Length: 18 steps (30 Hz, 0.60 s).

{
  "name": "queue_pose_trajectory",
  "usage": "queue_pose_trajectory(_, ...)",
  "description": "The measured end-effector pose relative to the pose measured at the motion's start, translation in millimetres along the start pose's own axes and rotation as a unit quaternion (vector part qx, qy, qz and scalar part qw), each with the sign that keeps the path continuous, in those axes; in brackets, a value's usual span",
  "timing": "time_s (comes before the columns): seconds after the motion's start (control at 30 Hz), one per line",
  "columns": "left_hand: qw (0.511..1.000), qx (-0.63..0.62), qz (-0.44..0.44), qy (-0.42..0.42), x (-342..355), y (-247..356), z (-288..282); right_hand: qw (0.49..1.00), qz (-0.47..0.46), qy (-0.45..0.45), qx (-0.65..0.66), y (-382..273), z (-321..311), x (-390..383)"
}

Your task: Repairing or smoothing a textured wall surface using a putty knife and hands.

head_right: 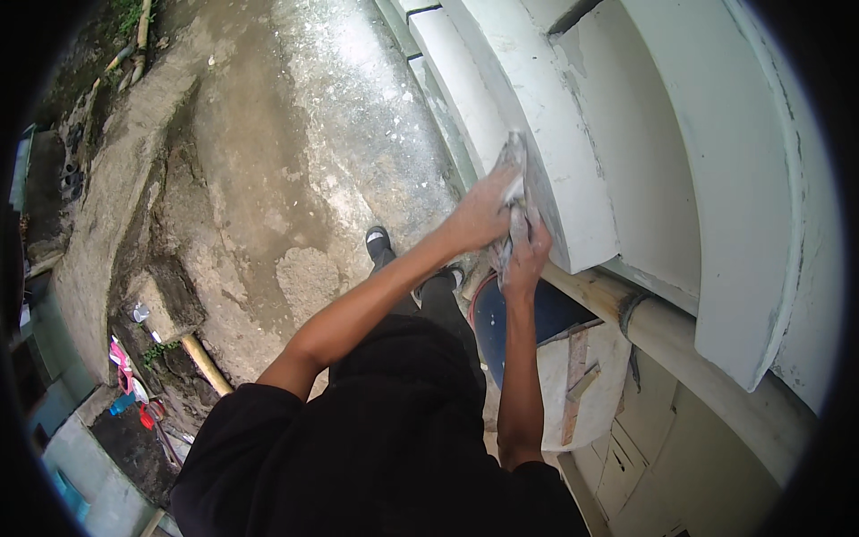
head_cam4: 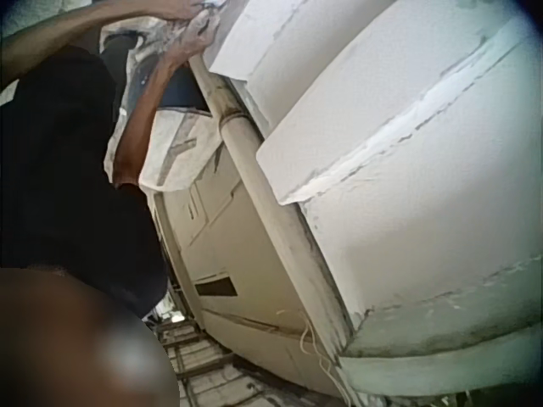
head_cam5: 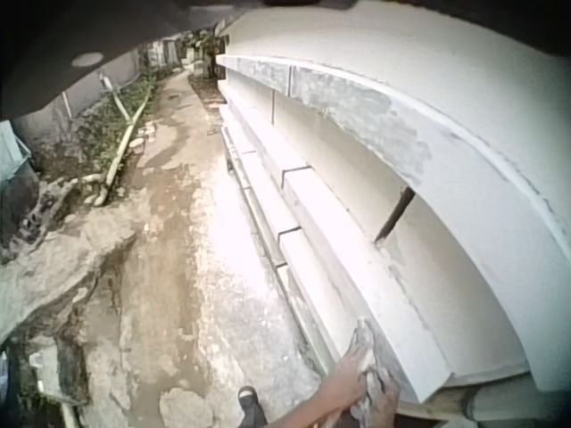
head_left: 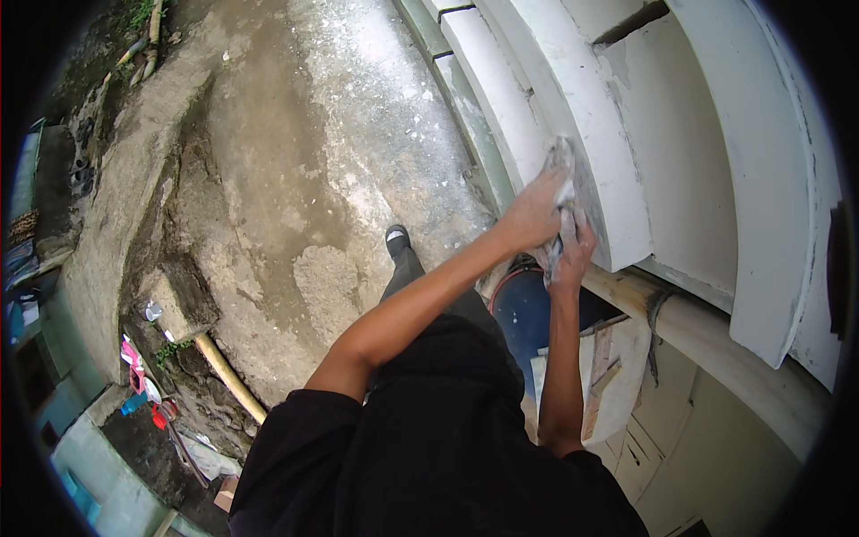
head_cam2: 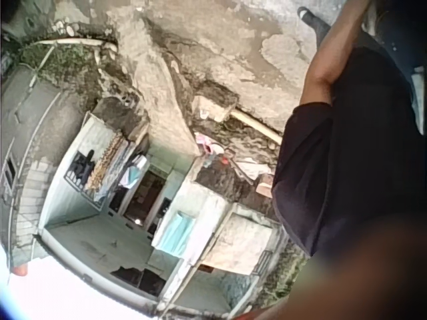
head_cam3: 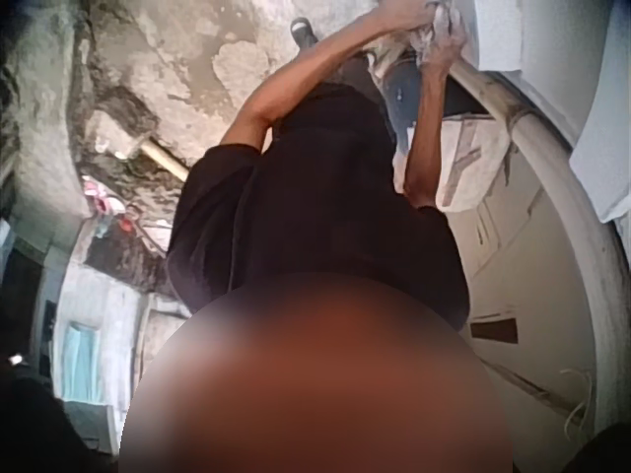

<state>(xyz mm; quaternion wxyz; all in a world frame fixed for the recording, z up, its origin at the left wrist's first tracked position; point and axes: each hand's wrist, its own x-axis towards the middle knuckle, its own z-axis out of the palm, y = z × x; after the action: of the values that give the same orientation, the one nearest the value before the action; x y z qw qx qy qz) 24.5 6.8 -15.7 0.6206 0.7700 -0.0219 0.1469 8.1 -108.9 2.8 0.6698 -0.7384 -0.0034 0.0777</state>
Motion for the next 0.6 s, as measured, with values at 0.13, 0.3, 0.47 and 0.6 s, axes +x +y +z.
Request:
queue_pose_trajectory(0.13,0.994,-0.040,-0.060,-0.079,28,-2,-32,0.999,-0.029,-0.014,0.016,13,19,28)
queue_pose_trajectory(0.3,0.998,0.031,0.009,-0.059,-6,-6,-10,0.999,-0.018,0.022,0.018,5,13,-5)
queue_pose_trajectory(0.47,0.998,-0.013,-0.044,-0.043,63,-10,-52,1.000,0.021,-0.018,0.012,-1,39,65)
queue_pose_trajectory(0.6,0.997,-0.002,-0.041,-0.061,48,-17,-52,0.998,-0.039,-0.044,0.005,9,44,54)
